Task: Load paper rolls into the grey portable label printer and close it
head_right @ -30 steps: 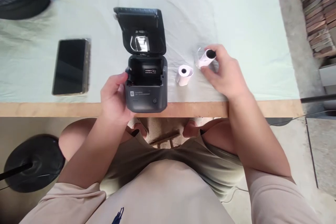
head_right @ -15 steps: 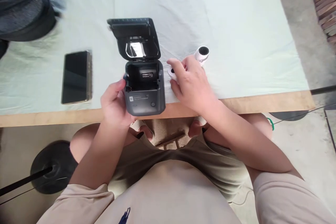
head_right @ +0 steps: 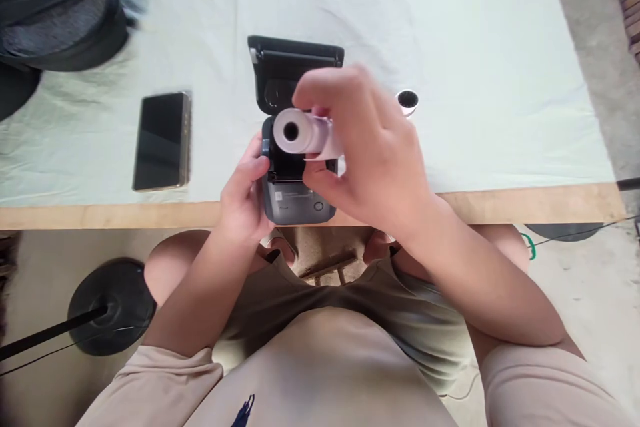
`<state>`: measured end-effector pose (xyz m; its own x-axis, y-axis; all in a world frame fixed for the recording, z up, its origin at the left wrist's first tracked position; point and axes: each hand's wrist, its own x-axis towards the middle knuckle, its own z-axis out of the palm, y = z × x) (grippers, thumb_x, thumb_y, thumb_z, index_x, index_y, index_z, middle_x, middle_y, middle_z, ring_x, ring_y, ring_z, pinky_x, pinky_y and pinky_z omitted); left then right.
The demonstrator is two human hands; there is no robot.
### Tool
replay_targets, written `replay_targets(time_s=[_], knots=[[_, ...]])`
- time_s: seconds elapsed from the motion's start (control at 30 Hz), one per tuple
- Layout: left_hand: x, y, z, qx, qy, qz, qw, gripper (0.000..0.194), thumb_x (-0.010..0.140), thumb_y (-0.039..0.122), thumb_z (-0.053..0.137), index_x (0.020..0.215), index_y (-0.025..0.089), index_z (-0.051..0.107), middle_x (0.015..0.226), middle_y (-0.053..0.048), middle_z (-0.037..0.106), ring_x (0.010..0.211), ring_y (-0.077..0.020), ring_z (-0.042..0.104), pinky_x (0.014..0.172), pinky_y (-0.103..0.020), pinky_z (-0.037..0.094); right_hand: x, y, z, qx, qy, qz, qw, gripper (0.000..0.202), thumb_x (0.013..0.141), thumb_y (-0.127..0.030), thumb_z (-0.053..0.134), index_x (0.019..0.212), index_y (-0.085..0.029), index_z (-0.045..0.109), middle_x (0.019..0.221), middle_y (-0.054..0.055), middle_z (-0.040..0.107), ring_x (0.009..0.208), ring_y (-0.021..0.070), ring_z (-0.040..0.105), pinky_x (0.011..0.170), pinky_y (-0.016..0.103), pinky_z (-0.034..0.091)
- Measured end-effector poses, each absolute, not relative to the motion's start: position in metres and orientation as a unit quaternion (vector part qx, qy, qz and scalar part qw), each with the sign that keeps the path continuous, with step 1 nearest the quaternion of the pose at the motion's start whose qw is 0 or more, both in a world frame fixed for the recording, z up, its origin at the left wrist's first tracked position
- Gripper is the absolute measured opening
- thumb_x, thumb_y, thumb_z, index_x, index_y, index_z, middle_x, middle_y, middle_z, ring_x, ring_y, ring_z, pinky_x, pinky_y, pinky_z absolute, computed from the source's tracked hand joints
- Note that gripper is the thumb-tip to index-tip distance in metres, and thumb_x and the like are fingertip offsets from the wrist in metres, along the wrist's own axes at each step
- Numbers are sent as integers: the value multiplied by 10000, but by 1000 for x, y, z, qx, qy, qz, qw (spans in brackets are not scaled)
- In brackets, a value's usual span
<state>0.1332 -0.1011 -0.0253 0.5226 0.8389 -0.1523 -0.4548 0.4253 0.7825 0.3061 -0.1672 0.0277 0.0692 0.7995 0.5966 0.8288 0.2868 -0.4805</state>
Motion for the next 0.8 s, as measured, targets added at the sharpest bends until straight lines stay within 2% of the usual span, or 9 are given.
replay_targets(time_s=[0.13, 0.2, 0.27, 0.43, 0.53, 0.63, 0.7, 0.73, 0.8], knots=[[133, -105, -25, 352, 288, 411, 790, 346, 924, 402, 818, 1232, 263, 740, 1207, -62, 818, 1478, -357, 685, 1154, -414, 618, 298, -160, 25, -637, -708, -30, 302, 385, 807, -138, 589, 1166, -276, 596, 1137, 46, 820, 920, 283, 782, 804, 460, 568], [132, -104, -25, 349, 287, 405, 795, 348, 918, 407, 820, 1223, 266, 728, 1179, -58, 824, 1475, -357, 686, 1149, -420, 625, 300, -157, 21, -647, -709, -42, 278, 241, 843, -139, 593, 1044, -268, 627, 916, 21, 800, 817, 275, 764, 805, 459, 540], [132, -102, -24, 341, 279, 398, 805, 316, 921, 398, 806, 1191, 258, 723, 1142, -54, 825, 1450, -357, 701, 1134, -426, 637, 302, -156, 18, -644, -713, -66, 269, 121, 906, -157, 593, 935, -268, 629, 801, 9, 771, 806, 278, 773, 821, 461, 522], [131, -97, -22, 301, 274, 407, 818, 210, 935, 397, 731, 1057, 232, 690, 1130, -72, 817, 1391, -364, 737, 1081, -453, 671, 298, -164, 19, -556, -754, -115, 330, 141, 1029, -207, 643, 908, -277, 635, 900, -35, 848, 959, 229, 840, 838, 425, 532], [128, -96, -24, 309, 270, 396, 821, 292, 885, 437, 820, 1053, 246, 677, 1058, -47, 812, 1268, -352, 795, 961, -421, 706, 295, -168, 16, -494, -784, -132, 353, 137, 1059, -270, 684, 929, -277, 643, 884, -51, 842, 961, 201, 838, 835, 414, 545], [123, -96, -30, 353, 270, 378, 812, 460, 797, 340, 926, 1189, 264, 698, 1026, -14, 813, 1086, -313, 843, 818, -359, 702, 300, -162, 10, -481, -765, -91, 418, 205, 1096, -391, 622, 926, -278, 644, 841, -17, 798, 902, 222, 810, 816, 435, 561], [121, -95, -35, 386, 264, 369, 803, 541, 777, 346, 958, 1250, 281, 703, 1029, -13, 812, 1055, -321, 849, 817, -373, 704, 307, -154, 7, -499, -711, -62, 492, 179, 1092, -414, 576, 987, -290, 651, 933, 23, 770, 952, 248, 783, 811, 443, 575], [120, -95, -37, 398, 262, 363, 801, 583, 767, 369, 973, 1276, 290, 700, 1039, -19, 811, 1082, -341, 847, 847, -399, 708, 311, -151, 7, -514, -681, -44, 519, 154, 1081, -434, 573, 1069, -302, 653, 1075, 47, 767, 1045, 266, 776, 831, 448, 588], [120, -94, -42, 411, 265, 359, 795, 714, 729, 402, 998, 1360, 315, 674, 1090, -31, 810, 1181, -391, 827, 931, -458, 705, 316, -147, 10, -553, -643, 13, 529, 282, 1072, -501, 549, 1307, -351, 588, 1379, 68, 708, 1309, 303, 718, 960, 480, 610]])
